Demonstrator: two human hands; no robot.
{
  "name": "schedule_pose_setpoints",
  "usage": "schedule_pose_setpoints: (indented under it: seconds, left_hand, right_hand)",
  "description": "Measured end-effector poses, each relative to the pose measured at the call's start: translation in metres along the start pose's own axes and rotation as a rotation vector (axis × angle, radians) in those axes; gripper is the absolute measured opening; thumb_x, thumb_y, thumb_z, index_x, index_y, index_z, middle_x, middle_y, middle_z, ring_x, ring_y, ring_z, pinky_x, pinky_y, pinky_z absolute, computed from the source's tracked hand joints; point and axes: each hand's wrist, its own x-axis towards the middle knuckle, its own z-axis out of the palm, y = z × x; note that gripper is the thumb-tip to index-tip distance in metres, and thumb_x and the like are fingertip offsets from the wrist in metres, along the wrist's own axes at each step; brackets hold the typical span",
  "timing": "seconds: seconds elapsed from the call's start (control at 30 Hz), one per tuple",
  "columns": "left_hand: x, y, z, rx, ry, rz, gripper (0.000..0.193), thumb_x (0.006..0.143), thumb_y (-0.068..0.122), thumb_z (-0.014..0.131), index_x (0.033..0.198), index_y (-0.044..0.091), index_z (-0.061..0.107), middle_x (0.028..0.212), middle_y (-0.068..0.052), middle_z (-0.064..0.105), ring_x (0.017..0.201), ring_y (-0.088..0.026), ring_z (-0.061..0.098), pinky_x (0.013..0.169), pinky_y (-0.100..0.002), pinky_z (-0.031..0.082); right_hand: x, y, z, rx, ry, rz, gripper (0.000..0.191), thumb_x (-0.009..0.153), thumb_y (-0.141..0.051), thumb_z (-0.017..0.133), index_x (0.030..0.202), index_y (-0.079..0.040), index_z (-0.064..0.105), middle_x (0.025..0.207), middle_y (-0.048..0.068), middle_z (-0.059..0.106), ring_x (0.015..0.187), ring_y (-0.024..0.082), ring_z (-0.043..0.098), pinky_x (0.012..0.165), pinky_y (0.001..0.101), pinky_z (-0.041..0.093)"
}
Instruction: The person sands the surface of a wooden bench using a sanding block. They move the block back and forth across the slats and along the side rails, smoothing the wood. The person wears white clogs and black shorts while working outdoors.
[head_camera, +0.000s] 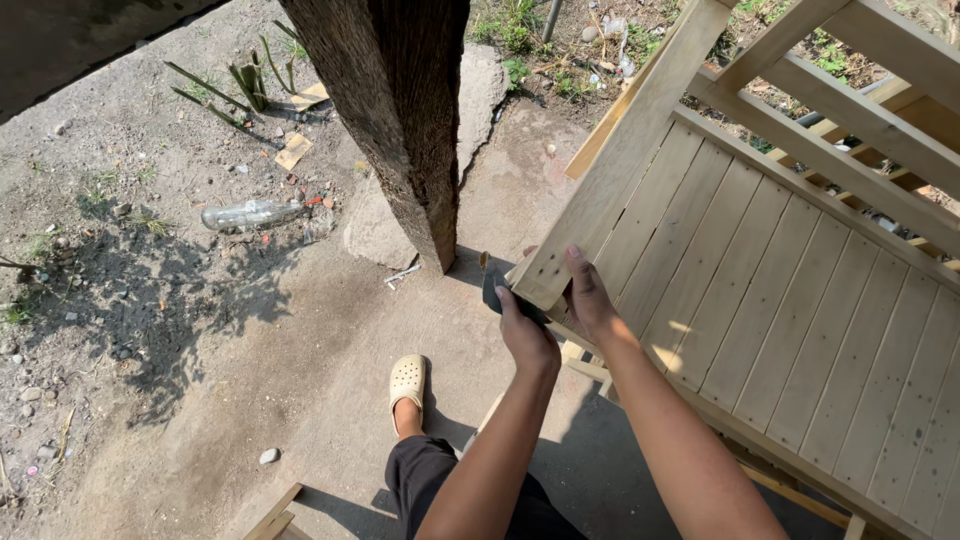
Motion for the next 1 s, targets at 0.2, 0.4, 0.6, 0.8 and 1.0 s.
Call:
schedule_pose_setpoints:
  seconds: [0.2, 0.4, 0.6, 0.8, 1.0]
  left_hand:
    - [-0.007, -0.003, 0.004, 0.031, -0.023, 0.108, 0.059, 0.109, 0.042, 0.046, 0.132, -0.012, 0.057, 0.129, -0.017, 0.065, 0.115, -0.025, 0.063, 0.103, -0.038, 0.047]
    - [0.016, 0.011, 0.000, -0.058, 0.069, -0.078, 0.053, 0.105, 0.042, 0.048, 0.127, -0.005, 0.060, 0.127, -0.014, 0.067, 0.114, -0.024, 0.065, 0.104, -0.037, 0.048]
    - [0.011, 0.005, -0.004, 0.022, 0.016, 0.062, 0.054, 0.105, 0.042, 0.049, 0.124, -0.007, 0.062, 0.125, -0.015, 0.068, 0.113, -0.023, 0.064, 0.104, -0.037, 0.047]
    - [0.012, 0.008, 0.004, -0.084, 0.082, -0.066, 0.055, 0.105, 0.043, 0.047, 0.127, -0.006, 0.058, 0.129, -0.015, 0.066, 0.116, -0.023, 0.063, 0.105, -0.035, 0.047]
    - [0.017, -0.007, -0.013, -0.039, 0.006, -0.009, 0.056, 0.105, 0.043, 0.047, 0.130, -0.007, 0.056, 0.131, -0.015, 0.064, 0.118, -0.023, 0.061, 0.105, -0.035, 0.046]
  right_hand:
    - [0.002, 0.002, -0.004, -0.012, 0.019, -0.022, 0.084, 0.094, -0.070, 0.051, 0.133, 0.004, 0.061, 0.124, 0.016, 0.068, 0.117, 0.023, 0.065, 0.106, 0.0372, 0.050]
    - [0.006, 0.006, -0.007, -0.062, 0.039, -0.012, 0.084, 0.093, -0.070, 0.049, 0.133, 0.002, 0.062, 0.127, 0.013, 0.068, 0.119, 0.020, 0.064, 0.107, 0.0341, 0.048]
    - [0.010, 0.011, -0.014, -0.037, -0.021, -0.029, 0.087, 0.093, -0.073, 0.050, 0.133, 0.004, 0.061, 0.127, 0.017, 0.067, 0.119, 0.025, 0.063, 0.108, 0.0387, 0.047]
    - [0.012, 0.013, -0.019, -0.121, 0.038, 0.018, 0.090, 0.089, -0.077, 0.048, 0.137, -0.001, 0.055, 0.136, 0.014, 0.064, 0.128, 0.021, 0.060, 0.113, 0.0357, 0.044]
    - [0.008, 0.014, -0.017, -0.073, -0.028, 0.002, 0.093, 0.091, -0.076, 0.049, 0.137, 0.004, 0.060, 0.133, 0.020, 0.065, 0.124, 0.028, 0.061, 0.111, 0.0395, 0.045]
